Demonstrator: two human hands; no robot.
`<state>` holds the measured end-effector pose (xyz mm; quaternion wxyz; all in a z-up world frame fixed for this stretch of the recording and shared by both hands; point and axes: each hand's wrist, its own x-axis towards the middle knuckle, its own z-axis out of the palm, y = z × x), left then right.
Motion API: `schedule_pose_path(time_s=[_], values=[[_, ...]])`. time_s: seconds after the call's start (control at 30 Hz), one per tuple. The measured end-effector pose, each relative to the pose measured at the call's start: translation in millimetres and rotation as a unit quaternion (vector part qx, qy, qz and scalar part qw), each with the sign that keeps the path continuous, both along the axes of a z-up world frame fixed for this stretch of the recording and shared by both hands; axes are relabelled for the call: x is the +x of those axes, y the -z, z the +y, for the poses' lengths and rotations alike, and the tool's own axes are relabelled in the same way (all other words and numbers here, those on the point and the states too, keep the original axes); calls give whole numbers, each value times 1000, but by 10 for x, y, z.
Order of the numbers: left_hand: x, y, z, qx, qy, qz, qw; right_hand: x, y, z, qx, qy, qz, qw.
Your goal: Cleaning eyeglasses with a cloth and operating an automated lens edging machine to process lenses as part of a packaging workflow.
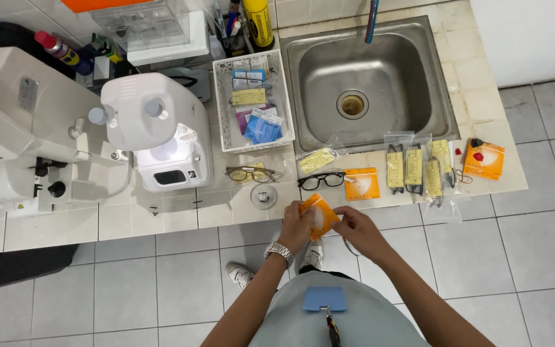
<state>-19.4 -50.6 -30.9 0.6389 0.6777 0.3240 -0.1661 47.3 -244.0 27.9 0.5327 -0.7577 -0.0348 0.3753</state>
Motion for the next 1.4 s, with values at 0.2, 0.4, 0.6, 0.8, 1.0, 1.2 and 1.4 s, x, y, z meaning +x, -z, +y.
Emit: schedule_pose_path(time_s=[0.2,0.4,0.6,0.8,1.0,1.2,1.4], values=[[46,-468,6,-68,-18,-24,997,-32,206,-8,-14,153,81,985],[-226,-383,308,36,-17,14,999,704,207,-814,103,415,59,902],[-717,-378,367,138,33,91,986,1803,229,-2164,-2,637,58,768],[-986,-277,321,92,-16,159,983,2071,385,-2395,-190,526,116,821],[-942,-518,227,43,-49,170,983,1943,531,-2434,-194,602,43,773],[-808,-413,72,2,16,127,992,920,483,-1362,77,531,25,843],[-590,-805,61,-121,-12,35,992,-378,-171,402,92,232,238,939]])
